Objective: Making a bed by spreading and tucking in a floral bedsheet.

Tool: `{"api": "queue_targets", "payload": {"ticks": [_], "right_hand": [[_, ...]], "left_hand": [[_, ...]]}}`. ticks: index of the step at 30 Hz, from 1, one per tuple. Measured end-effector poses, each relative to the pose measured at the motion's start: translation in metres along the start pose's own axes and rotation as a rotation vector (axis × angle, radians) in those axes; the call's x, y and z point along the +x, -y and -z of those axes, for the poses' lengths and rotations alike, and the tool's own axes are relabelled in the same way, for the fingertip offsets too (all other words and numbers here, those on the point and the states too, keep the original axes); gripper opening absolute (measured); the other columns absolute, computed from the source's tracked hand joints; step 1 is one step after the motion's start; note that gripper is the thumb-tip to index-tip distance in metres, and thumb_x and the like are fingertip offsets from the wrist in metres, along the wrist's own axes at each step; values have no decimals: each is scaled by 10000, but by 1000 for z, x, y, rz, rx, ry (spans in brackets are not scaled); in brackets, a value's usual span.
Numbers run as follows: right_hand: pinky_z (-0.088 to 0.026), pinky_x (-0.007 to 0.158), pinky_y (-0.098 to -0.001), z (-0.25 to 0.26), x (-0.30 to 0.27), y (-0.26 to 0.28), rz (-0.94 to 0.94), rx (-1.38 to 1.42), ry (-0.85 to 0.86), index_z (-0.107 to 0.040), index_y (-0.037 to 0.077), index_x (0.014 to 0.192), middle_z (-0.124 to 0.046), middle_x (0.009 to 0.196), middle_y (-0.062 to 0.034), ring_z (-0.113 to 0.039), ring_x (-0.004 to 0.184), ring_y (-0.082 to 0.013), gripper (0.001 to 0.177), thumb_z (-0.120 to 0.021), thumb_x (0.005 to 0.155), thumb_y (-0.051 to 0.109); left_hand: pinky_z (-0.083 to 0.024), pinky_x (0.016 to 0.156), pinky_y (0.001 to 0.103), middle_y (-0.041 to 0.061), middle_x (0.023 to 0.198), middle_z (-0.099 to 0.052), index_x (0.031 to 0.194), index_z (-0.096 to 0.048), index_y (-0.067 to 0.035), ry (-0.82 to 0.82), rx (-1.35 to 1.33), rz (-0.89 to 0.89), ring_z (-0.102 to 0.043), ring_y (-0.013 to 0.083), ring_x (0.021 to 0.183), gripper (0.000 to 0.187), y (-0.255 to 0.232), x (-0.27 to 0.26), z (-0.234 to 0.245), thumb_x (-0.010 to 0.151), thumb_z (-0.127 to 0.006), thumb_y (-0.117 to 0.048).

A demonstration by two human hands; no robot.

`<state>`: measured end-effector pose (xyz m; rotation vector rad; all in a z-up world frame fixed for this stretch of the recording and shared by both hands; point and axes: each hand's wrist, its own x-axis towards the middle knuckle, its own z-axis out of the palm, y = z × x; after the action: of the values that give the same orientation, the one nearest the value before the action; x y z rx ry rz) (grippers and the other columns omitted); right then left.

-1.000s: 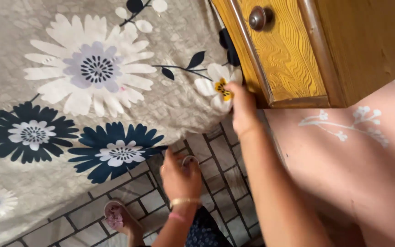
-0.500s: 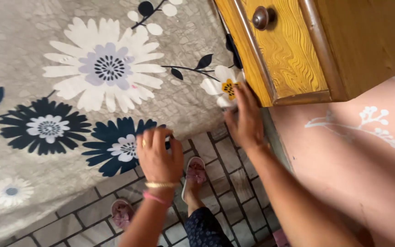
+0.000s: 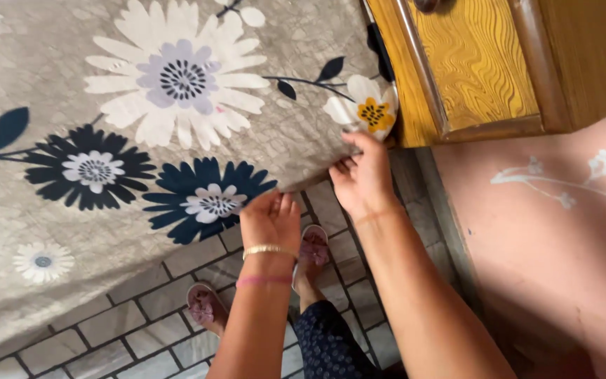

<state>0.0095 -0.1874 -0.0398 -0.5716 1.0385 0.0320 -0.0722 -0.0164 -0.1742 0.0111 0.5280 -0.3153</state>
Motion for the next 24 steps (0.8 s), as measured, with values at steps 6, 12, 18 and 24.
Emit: {"api": "queue_targets", "payload": {"ticks": [6, 12, 18, 24], "right_hand": [[-515, 955, -420, 2, 44, -14, 117, 117, 21, -640, 91, 1183, -623, 1116, -74, -570, 1059, -268, 530, -772, 674, 161], [-506, 932, -457, -10, 52, 27, 1, -137, -37, -651, 101, 1201, -640, 1227, -100, -588, 1119, -276, 574, -776, 648, 194], [-496, 1049, -524, -21, 66, 34, 414, -362, -347, -695, -131, 1188, -687, 1301, -231, -628, 1215, -383, 660, -773, 678, 281], [-272, 1321, -475, -77, 25, 11, 1471, -1614, -223, -370, 11, 1557, -404, 1604, -171, -359, 1534, -345, 840, -770, 914, 373]], "left_hand": [[-388, 1040, 457, 99, 1212, -594, 1169, -582, -48, -445, 131, -27, -547, 271, 1132, 382, -4, -2, -130, 811, -635, -170], [-350, 1204, 443, 131, 1302, -537, 1426, -438, 18, -719, 134, 24, -505, 295, 1303, 758, -20, 9, -111, 866, -760, -379], [-290, 1204, 478, 185, 1549, -503, 1539, -368, 8, -822, 758, -144, -404, 349, 1437, 887, 27, 3, -104, 769, -723, -253], [-248, 1283, 572, 284, 1595, -368, 1546, -323, 93, -363, 1997, -984, -321, 421, 1518, 829, 69, -70, -158, 760, -556, -32]]}}
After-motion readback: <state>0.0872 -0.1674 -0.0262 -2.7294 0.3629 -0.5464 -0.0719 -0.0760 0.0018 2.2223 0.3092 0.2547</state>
